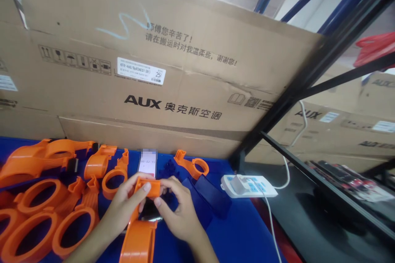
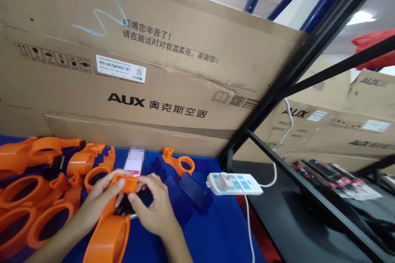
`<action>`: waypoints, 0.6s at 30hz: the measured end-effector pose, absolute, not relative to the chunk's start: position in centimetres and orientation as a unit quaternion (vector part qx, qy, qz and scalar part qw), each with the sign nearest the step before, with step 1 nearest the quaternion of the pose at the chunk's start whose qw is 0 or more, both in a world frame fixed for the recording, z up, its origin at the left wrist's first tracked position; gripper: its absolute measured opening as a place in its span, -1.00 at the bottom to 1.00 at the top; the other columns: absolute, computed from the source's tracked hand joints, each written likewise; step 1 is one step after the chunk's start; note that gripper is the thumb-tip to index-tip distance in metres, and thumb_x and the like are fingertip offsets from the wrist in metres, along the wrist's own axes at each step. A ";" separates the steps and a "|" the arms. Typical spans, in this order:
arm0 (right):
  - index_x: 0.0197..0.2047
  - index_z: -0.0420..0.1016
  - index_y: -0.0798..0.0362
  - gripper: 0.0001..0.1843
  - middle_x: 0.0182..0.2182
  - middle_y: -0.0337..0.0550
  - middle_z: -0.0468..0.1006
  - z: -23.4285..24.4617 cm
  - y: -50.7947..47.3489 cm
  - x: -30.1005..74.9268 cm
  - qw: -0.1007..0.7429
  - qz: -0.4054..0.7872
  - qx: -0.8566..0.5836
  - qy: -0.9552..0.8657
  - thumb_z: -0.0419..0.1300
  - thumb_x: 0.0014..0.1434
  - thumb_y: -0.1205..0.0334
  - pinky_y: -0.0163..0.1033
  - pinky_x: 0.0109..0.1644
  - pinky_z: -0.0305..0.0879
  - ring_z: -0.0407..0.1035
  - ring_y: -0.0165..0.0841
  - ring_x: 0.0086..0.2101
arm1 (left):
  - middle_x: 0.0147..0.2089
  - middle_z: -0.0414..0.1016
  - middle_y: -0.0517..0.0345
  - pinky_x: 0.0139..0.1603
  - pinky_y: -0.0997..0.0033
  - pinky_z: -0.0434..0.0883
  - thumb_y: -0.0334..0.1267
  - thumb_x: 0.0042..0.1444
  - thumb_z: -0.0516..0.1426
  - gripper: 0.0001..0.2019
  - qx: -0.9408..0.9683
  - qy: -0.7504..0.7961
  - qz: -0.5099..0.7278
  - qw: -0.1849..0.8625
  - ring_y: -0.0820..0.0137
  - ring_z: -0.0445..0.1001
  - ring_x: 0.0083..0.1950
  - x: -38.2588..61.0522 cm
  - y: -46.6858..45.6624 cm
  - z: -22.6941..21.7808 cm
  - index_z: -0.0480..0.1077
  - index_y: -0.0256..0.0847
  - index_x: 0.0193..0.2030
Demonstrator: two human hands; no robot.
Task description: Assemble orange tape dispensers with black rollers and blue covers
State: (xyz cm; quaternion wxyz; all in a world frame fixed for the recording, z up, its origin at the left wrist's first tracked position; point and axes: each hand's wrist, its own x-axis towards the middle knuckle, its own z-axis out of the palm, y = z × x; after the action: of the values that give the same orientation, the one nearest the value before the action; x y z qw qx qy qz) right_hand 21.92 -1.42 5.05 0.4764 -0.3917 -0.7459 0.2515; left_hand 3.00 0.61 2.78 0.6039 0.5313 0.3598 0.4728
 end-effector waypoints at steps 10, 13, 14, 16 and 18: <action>-0.15 0.50 0.04 -0.80 -0.48 -0.28 0.44 4.1 -0.8 22.4 0.576 0.328 -0.433 -0.611 0.23 0.34 0.08 -0.28 -0.32 0.29 0.34 -0.38 -0.45 | -0.04 0.61 0.00 0.07 0.18 0.46 -0.09 0.19 0.30 -0.51 0.541 0.265 0.413 0.683 0.18 0.55 -0.01 3.8 -0.3 3.8 0.40 -0.01 0.26; -0.14 0.51 0.04 -0.76 -0.47 -0.27 0.46 4.2 -0.5 22.6 0.589 0.345 -0.428 -0.592 0.27 0.31 0.04 -0.28 -0.31 0.30 0.35 -0.37 -0.45 | 0.12 0.59 -0.02 0.22 0.09 0.39 -0.10 0.20 0.29 -0.52 0.523 0.254 0.414 0.700 0.13 0.54 0.12 4.6 -0.8 4.2 0.43 0.02 0.25; -0.14 0.51 0.04 -0.75 -0.45 -0.26 0.48 4.2 -0.5 22.7 0.589 0.354 -0.420 -0.593 0.26 0.32 0.01 -0.28 -0.31 0.30 0.37 -0.36 -0.44 | 0.09 0.61 -0.01 0.20 0.10 0.40 -0.08 0.19 0.29 -0.57 0.522 0.265 0.418 0.695 0.12 0.55 0.09 4.6 -1.0 4.3 0.48 0.00 0.20; -0.12 0.53 0.04 -0.70 -0.44 -0.23 0.51 4.4 -0.5 22.8 0.591 0.365 -0.405 -0.595 0.20 0.35 -0.03 -0.27 -0.31 0.30 0.38 -0.35 -0.44 | -0.07 0.67 0.00 0.08 0.19 0.47 0.00 0.19 0.28 -0.70 0.517 0.314 0.421 0.676 0.14 0.60 -0.04 4.1 -1.7 4.2 0.60 -0.07 -0.01; -0.12 0.56 0.04 -0.65 -0.46 -0.22 0.52 4.6 -0.5 23.0 0.597 0.362 -0.400 -0.594 0.13 0.40 -0.06 -0.27 -0.31 0.29 0.37 -0.35 -0.45 | -0.22 0.69 0.01 -0.12 0.26 0.51 0.10 0.19 0.23 -0.67 0.491 0.385 0.424 0.657 0.17 0.62 -0.21 2.7 -2.7 4.0 0.64 -0.10 -0.20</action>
State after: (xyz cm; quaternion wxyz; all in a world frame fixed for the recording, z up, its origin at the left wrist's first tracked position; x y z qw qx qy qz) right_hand 23.02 -0.55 4.55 0.5971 -0.4001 -0.5938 0.3617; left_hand 2.69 -2.65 4.04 0.6571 0.4906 0.3850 0.4235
